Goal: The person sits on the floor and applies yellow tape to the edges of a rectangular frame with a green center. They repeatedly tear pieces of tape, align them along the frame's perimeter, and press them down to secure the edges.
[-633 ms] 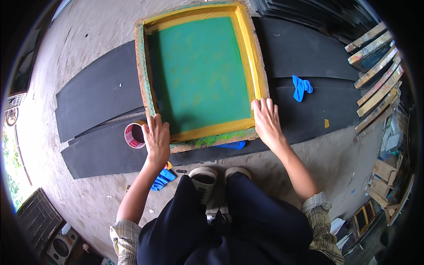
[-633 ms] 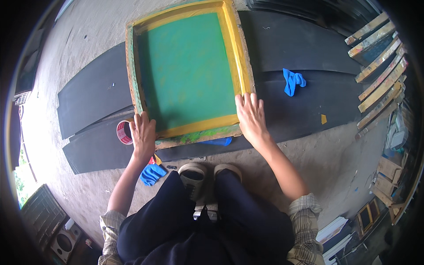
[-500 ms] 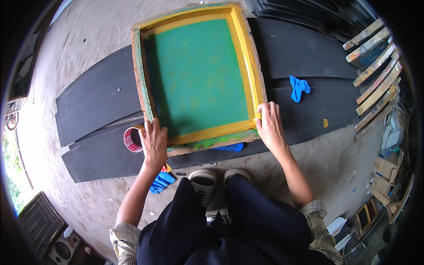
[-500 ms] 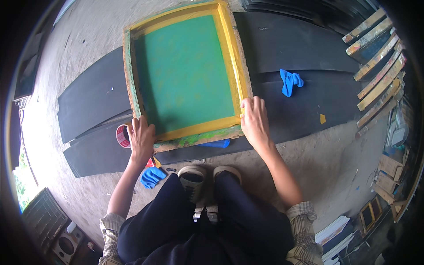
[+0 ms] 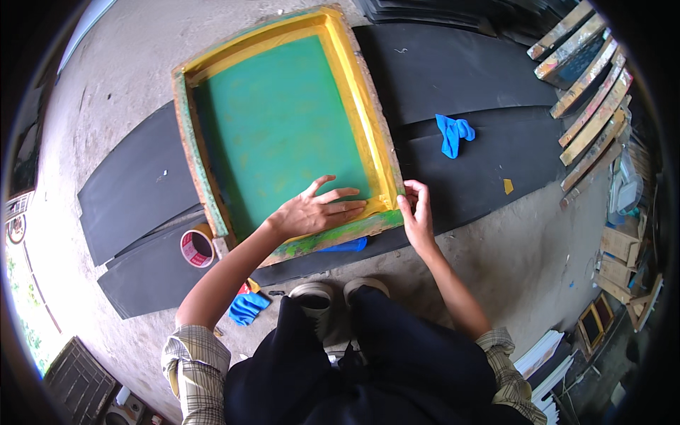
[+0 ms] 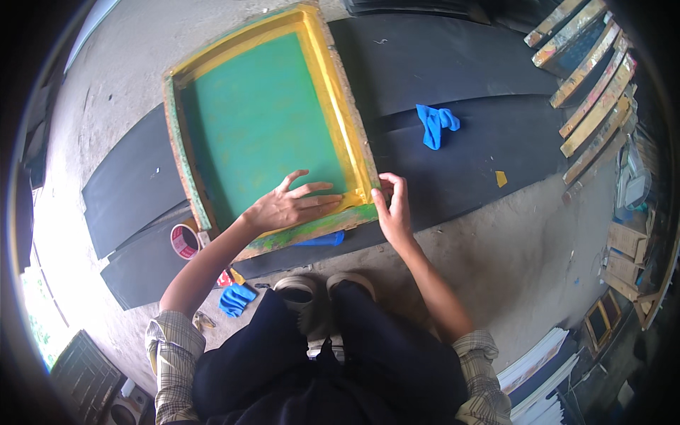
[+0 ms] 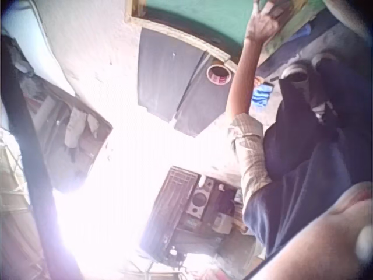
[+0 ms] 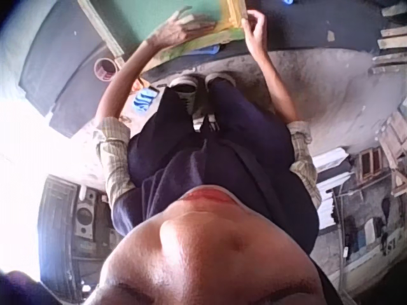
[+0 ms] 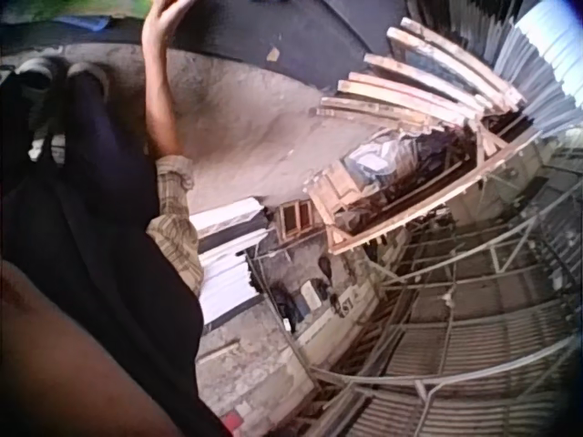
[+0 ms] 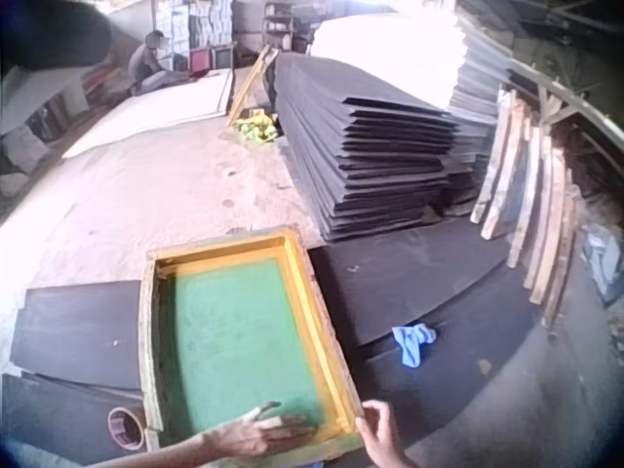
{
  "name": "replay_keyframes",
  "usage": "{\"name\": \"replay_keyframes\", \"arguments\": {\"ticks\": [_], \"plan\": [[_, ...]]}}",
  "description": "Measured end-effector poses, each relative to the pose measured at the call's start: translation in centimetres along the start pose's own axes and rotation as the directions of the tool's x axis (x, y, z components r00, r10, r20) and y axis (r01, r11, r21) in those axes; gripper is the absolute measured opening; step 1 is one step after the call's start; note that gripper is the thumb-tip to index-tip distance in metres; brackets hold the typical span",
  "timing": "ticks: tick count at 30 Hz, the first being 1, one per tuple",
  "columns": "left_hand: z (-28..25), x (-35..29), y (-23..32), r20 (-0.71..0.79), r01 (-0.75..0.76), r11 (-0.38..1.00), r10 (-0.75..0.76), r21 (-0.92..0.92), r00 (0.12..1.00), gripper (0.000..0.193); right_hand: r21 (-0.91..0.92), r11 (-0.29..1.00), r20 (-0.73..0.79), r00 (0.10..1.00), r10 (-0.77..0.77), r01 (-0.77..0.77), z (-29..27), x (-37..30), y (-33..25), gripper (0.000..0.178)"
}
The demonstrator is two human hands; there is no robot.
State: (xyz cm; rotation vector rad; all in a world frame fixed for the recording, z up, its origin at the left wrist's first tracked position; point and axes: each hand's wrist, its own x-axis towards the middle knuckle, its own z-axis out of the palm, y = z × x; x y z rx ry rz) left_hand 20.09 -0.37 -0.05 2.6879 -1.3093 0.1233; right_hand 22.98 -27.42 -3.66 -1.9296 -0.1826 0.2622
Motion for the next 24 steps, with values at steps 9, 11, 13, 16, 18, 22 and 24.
{"name": "replay_keyframes", "arguments": {"ticks": [9, 11, 13, 16, 18, 22, 24], "plan": [[3.1, 2.6, -0.2, -0.029, 0.099, 0.966, -0.109, -0.238, 0.994, 0.054, 0.078, 0.996, 0.109, 0.994, 0.027, -0.036, -0.9, 0.4, 0.1, 0.037], [3.1, 2.7, -0.1, -0.015, 0.119, 0.957, -0.127, -0.265, 0.992, 0.054, 0.077, 0.996, 0.118, 0.993, 0.030, -0.040, -0.9, 0.4, 0.2, 0.038], [3.1, 2.7, 0.1, -0.013, 0.124, 0.957, -0.132, -0.264, 0.991, 0.054, 0.069, 0.997, 0.131, 0.991, 0.034, -0.043, -1.0, 0.4, 0.3, 0.038], [4.1, 1.6, -0.4, -0.039, 0.065, 0.973, -0.075, -0.221, 0.996, 0.054, 0.094, 0.995, 0.136, 0.990, 0.033, -0.046, -0.9, 0.7, -0.1, 0.039], [3.4, 2.3, -0.2, 0.024, 0.079, 0.976, -0.076, -0.201, 0.997, 0.053, 0.087, 0.995, 0.138, 0.990, 0.027, -0.039, -0.9, 0.6, 0.1, 0.039], [2.3, 3.4, 0.1, 0.048, 0.115, 0.976, -0.107, -0.187, 0.993, 0.047, 0.057, 0.998, 0.130, 0.991, 0.020, -0.028, -0.6, 0.6, 0.0, 0.038], [2.1, 3.9, 0.4, 0.035, 0.132, 0.968, -0.127, -0.212, 0.991, 0.044, 0.038, 0.999, 0.118, 0.993, 0.001, -0.005, -0.5, 0.6, 0.1, 0.038]]}}
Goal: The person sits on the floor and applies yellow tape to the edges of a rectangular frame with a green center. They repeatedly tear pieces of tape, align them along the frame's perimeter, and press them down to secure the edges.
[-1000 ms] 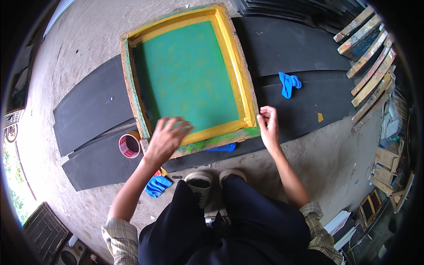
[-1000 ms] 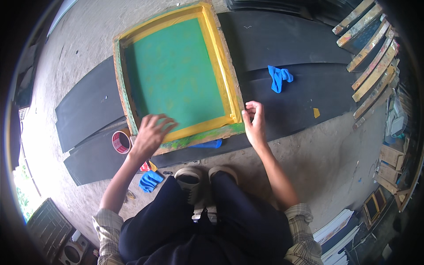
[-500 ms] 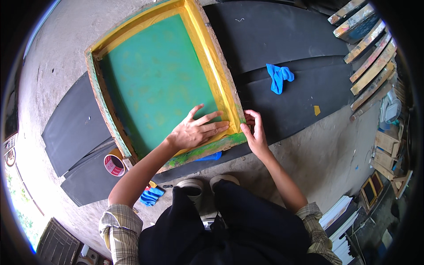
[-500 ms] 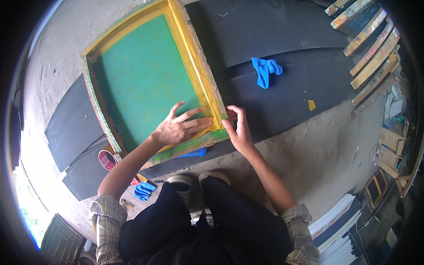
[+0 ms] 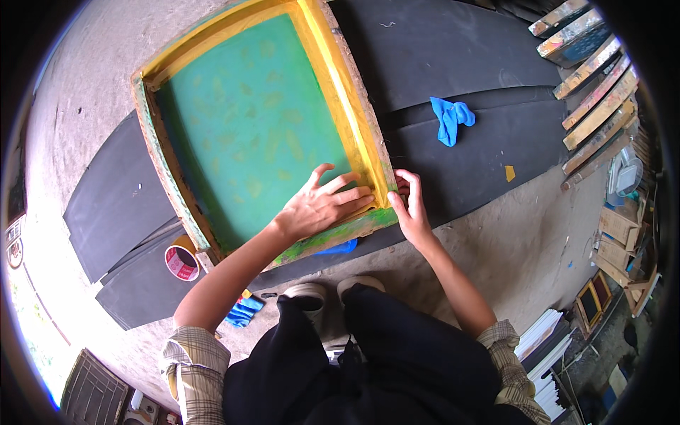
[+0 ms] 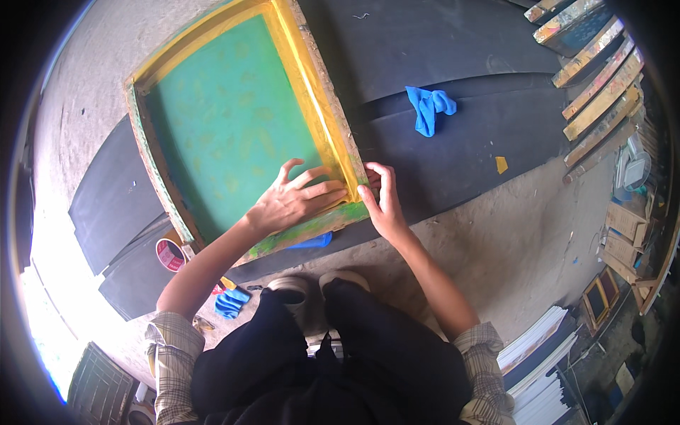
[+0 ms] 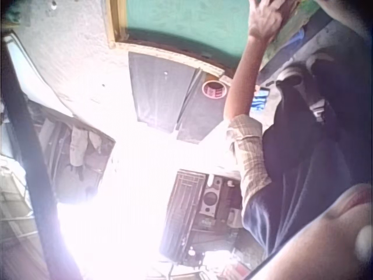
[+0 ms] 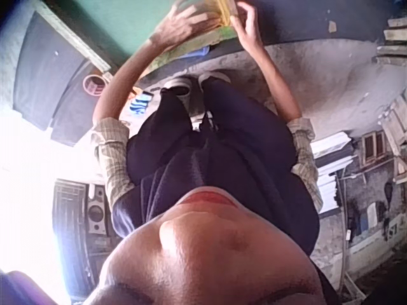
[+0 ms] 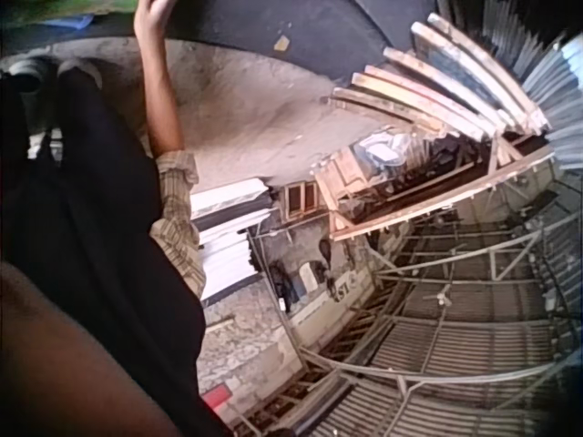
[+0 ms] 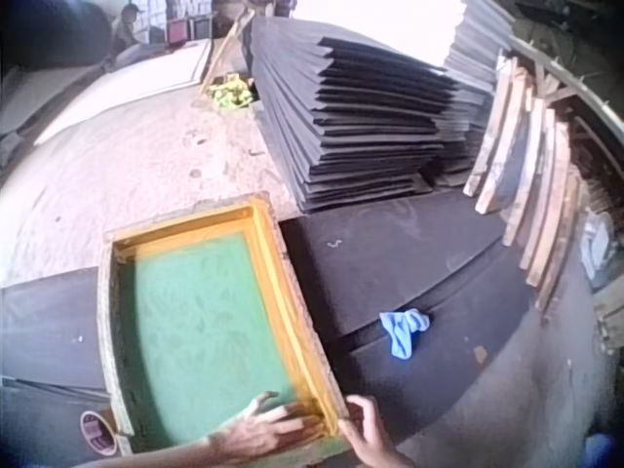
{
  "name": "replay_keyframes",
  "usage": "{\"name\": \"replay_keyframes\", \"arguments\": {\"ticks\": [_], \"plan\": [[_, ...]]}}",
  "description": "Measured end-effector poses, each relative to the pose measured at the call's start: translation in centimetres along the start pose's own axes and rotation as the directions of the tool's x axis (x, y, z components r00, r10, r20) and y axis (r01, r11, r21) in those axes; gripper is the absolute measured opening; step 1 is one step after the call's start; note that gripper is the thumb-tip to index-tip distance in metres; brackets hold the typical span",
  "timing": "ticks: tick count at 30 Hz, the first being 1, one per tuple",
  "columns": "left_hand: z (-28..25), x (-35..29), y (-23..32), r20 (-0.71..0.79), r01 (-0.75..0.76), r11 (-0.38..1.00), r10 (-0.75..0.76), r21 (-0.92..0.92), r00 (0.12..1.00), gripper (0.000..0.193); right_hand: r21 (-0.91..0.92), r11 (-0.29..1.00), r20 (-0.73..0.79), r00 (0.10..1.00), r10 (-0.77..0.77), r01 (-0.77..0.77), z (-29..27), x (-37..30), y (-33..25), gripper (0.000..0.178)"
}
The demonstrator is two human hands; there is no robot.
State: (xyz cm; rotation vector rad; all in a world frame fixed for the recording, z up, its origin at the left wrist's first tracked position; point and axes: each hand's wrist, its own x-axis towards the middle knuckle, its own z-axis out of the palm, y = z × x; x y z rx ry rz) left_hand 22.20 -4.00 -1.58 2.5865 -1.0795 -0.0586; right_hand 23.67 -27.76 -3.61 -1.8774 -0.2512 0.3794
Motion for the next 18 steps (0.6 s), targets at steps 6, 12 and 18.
{"name": "replay_keyframes", "arguments": {"ticks": [6, 12, 18], "plan": [[-0.3, 0.0, -0.1, 0.054, 0.156, 0.861, -0.149, -0.483, 0.987, 0.039, 0.049, 0.998, 0.012, 1.000, 0.025, -0.026, -0.4, 0.1, -0.1, 0.038], [-1.6, -0.7, 3.3, 0.155, 0.332, 0.523, -0.354, -0.785, 0.923, 0.068, 0.091, 0.994, 0.018, 0.998, 0.056, -0.058, -0.2, 0.1, 0.2, 0.040], [-1.0, 0.3, 3.7, 0.156, 0.331, 0.541, -0.345, -0.773, 0.926, 0.073, 0.058, 0.997, 0.009, 0.999, 0.048, -0.048, 0.2, -0.2, 1.2, 0.041]]}}
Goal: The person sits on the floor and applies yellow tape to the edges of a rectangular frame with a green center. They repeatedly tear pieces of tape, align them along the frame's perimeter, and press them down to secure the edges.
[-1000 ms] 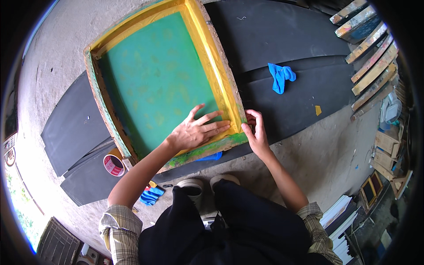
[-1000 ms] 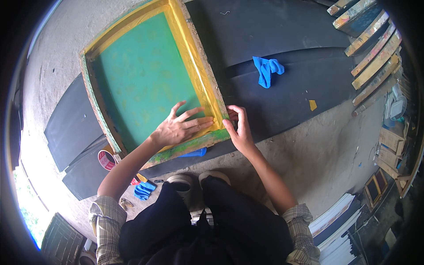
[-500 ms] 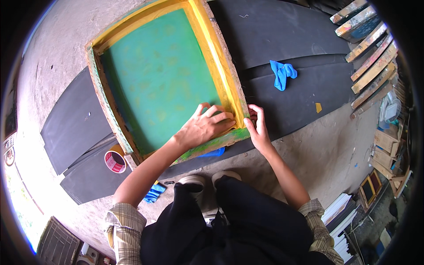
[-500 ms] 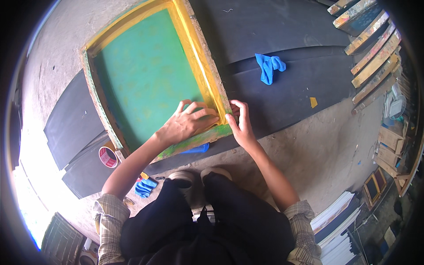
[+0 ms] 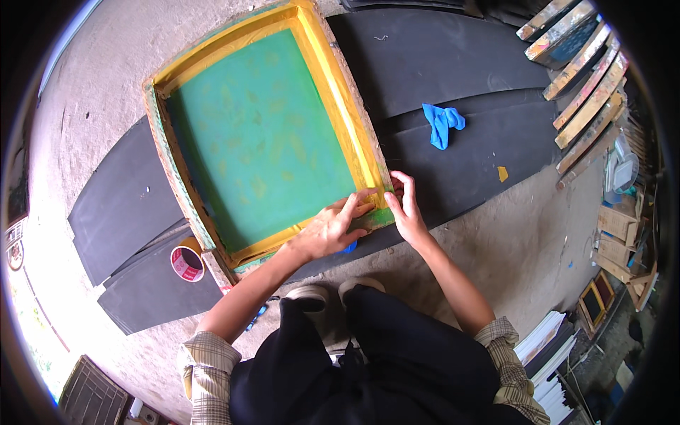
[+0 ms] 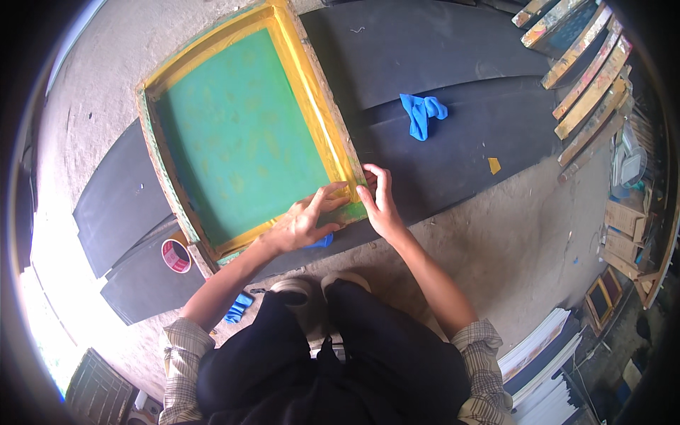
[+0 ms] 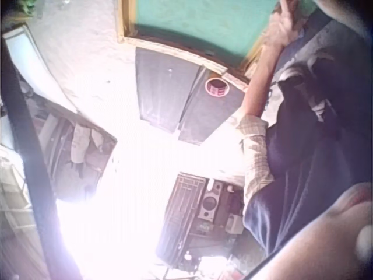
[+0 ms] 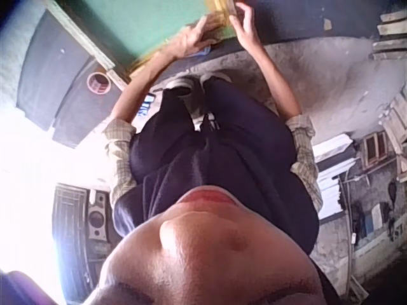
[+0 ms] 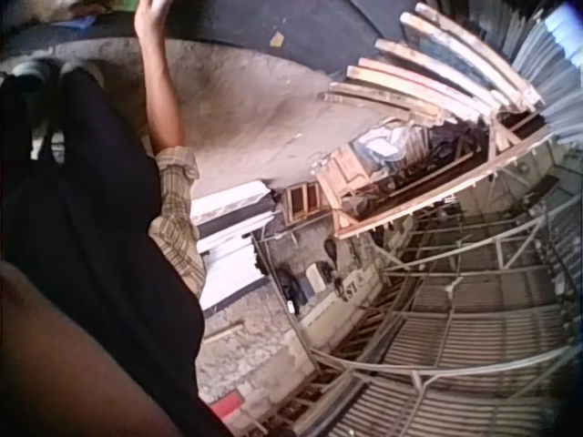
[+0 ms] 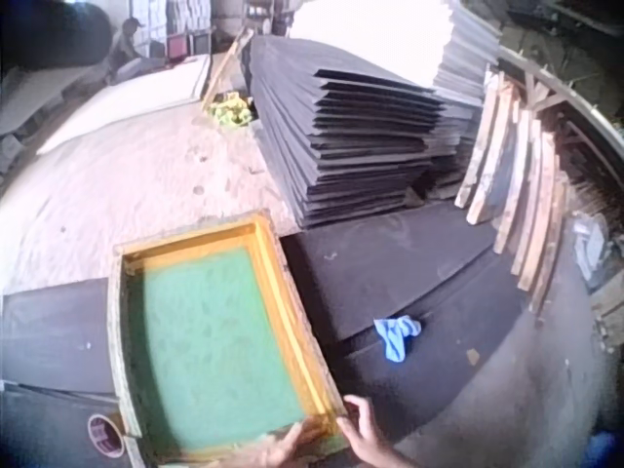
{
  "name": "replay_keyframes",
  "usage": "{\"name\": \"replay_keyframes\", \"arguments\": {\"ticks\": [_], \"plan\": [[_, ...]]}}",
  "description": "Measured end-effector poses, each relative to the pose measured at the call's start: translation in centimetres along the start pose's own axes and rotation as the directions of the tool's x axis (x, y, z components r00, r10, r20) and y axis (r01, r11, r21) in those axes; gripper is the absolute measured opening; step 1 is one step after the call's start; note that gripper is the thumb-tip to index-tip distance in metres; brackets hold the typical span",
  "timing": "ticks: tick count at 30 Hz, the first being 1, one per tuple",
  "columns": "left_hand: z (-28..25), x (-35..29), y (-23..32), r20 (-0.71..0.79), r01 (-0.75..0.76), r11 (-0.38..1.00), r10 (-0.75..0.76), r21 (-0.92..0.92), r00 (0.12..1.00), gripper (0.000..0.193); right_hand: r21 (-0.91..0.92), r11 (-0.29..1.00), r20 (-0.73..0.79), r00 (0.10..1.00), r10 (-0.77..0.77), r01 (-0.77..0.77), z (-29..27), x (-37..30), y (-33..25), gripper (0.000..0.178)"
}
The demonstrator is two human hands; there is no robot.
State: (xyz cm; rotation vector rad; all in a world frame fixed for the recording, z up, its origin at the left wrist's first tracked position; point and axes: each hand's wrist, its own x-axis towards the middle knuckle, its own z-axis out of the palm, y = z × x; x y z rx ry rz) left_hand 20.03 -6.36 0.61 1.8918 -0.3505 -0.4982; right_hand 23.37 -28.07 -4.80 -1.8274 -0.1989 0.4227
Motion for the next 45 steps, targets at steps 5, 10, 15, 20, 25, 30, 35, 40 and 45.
{"name": "replay_keyframes", "arguments": {"ticks": [5, 10, 15, 20, 25, 30, 35, 40, 45], "plan": [[-0.2, 0.2, -0.4, 0.035, 0.020, 0.983, -0.013, -0.183, 0.999, 0.070, -0.001, 1.000, -0.009, 1.000, -0.028, 0.028, 0.4, 0.3, -0.4, 0.044], [-0.8, -0.9, 0.5, -0.016, 0.060, 0.980, -0.064, -0.191, 0.998, 0.065, 0.103, 0.995, 0.042, 0.999, 0.004, -0.008, -0.2, 0.4, -1.4, 0.046], [-2.4, -2.6, 0.0, -0.106, 0.138, 0.944, -0.177, -0.301, 0.979, 0.075, 0.091, 0.995, 0.042, 0.999, -0.032, 0.028, -0.5, 0.6, -2.1, 0.047], [-1.0, -2.3, 0.3, 0.031, -0.024, 1.000, 0.024, 0.000, 0.999, 0.091, 0.105, 0.994, 0.043, 0.999, -0.003, -0.002, -0.3, 0.5, -1.9, 0.048], [-1.4, -2.6, 0.5, 0.075, 0.029, 1.000, -0.030, 0.013, 0.997, 0.088, 0.126, 0.992, 0.065, 0.998, -0.011, 0.003, -0.6, 0.4, -1.4, 0.049], [-3.4, -4.2, -1.0, 0.138, 0.248, 0.949, -0.223, -0.195, 0.965, 0.071, 0.051, 0.997, 0.075, 0.995, -0.066, 0.062, -0.3, 0.0, -1.4, 0.051], [-5.6, -3.0, -4.1, 0.274, -0.423, 0.742, 0.323, 0.520, 0.906, 0.049, -0.021, 0.993, 0.081, 0.991, -0.111, 0.113, -0.3, 0.4, -1.2, 0.051], [-4.9, -0.7, -4.6, 0.395, -0.469, 0.590, 0.261, 0.657, 0.881, 0.051, 0.057, 0.995, 0.064, 0.994, -0.087, 0.084, 0.1, 0.4, -1.3, 0.048], [-4.3, 1.2, -4.3, 0.355, -0.426, 0.622, 0.244, 0.657, 0.903, 0.054, 0.017, 0.997, 0.024, 0.997, -0.069, 0.069, -0.2, 0.4, -1.2, 0.046]]}}
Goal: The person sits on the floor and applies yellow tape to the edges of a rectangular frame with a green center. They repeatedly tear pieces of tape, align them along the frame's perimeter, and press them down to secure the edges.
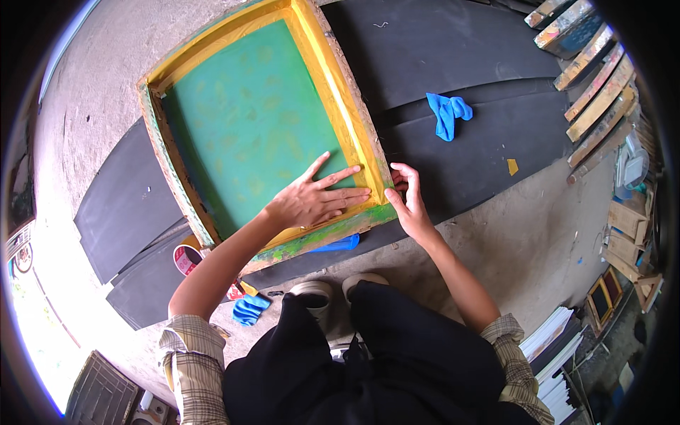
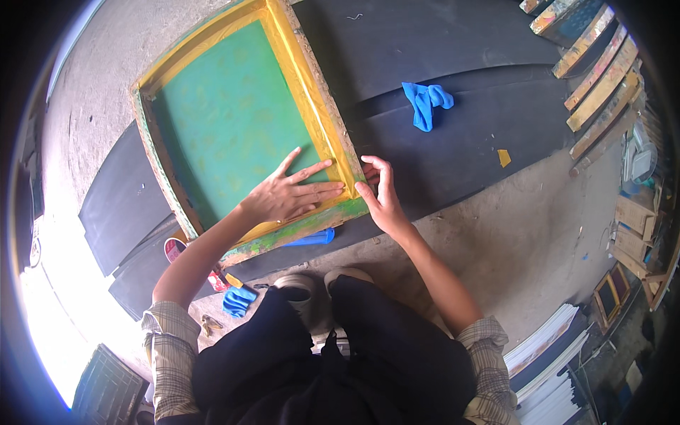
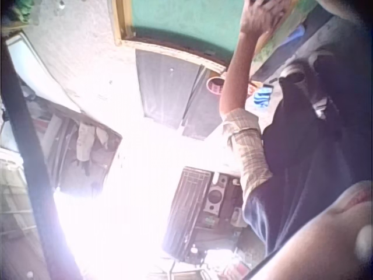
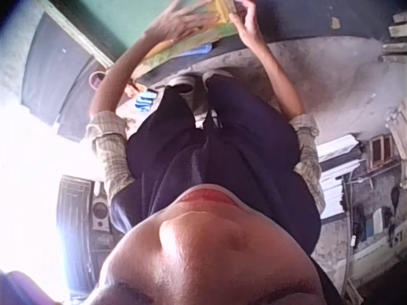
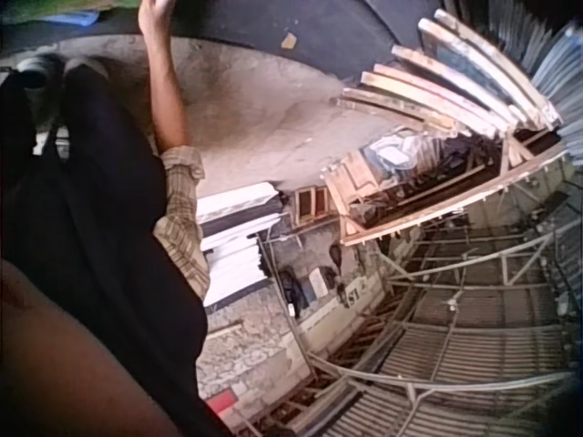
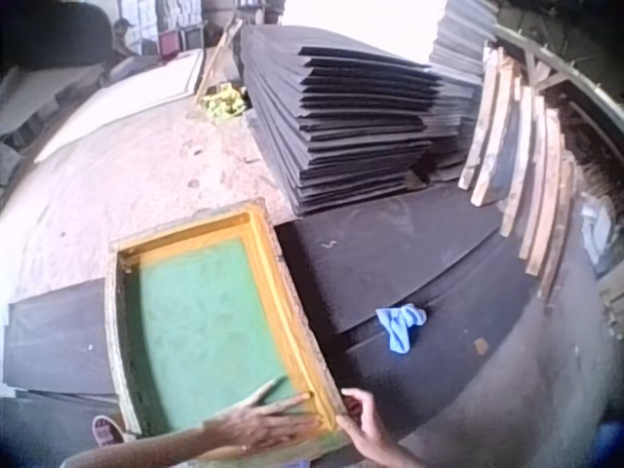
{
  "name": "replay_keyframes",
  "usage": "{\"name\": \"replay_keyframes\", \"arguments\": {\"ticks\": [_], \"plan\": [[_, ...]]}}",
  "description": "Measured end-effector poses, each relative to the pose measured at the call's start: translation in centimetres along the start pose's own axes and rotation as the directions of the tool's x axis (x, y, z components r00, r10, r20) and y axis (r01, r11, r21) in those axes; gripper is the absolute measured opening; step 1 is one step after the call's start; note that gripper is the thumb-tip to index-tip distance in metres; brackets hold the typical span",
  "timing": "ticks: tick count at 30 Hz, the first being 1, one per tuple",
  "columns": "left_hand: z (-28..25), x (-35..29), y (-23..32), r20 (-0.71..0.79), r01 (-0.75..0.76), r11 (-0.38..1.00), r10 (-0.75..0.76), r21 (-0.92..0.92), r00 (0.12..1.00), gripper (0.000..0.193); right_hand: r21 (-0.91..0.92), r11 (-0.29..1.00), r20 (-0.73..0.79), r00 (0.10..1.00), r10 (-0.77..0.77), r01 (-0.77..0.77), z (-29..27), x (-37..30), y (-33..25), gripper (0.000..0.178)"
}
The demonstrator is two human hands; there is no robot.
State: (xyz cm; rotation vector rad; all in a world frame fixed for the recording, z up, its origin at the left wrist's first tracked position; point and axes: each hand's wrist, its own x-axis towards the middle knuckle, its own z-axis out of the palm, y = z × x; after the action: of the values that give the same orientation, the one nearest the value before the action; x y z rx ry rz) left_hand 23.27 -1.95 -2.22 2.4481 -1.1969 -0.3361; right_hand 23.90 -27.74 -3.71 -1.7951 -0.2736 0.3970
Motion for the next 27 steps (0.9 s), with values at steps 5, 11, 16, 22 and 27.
{"name": "replay_keyframes", "arguments": {"ticks": [5, 11, 16, 22, 27], "plan": [[0.9, 0.5, 0.2, -0.053, 0.025, 0.998, -0.022, 0.052, 0.998, 0.054, 0.020, 1.000, 0.028, 1.000, -0.013, 0.012, 0.0, 0.3, 0.0, 0.046], [1.3, -1.3, 0.6, -0.125, 0.018, 0.990, 0.000, 0.141, 0.992, 0.056, 0.042, 0.999, 0.037, 0.999, 0.023, -0.024, -0.5, 0.3, -0.3, 0.049], [-0.2, -5.2, 0.1, -0.080, -0.031, 0.992, 0.041, 0.119, 0.996, 0.054, 0.021, 1.000, 0.029, 0.999, 0.018, -0.018, -0.6, 0.4, -0.2, 0.051], [-2.6, -11.7, 3.7, -0.249, 0.468, 0.869, -0.495, -0.160, 0.833, 0.038, -0.236, 0.967, -0.111, 0.986, -0.127, 0.098, -0.2, 0.4, -1.7, 0.050], [-3.8, -17.3, 6.6, -0.389, 0.765, 0.637, -0.731, -0.093, 0.561, 0.016, -0.413, 0.858, -0.017, 0.939, -0.342, 0.305, 2.1, 2.0, -5.9, 0.041]]}}
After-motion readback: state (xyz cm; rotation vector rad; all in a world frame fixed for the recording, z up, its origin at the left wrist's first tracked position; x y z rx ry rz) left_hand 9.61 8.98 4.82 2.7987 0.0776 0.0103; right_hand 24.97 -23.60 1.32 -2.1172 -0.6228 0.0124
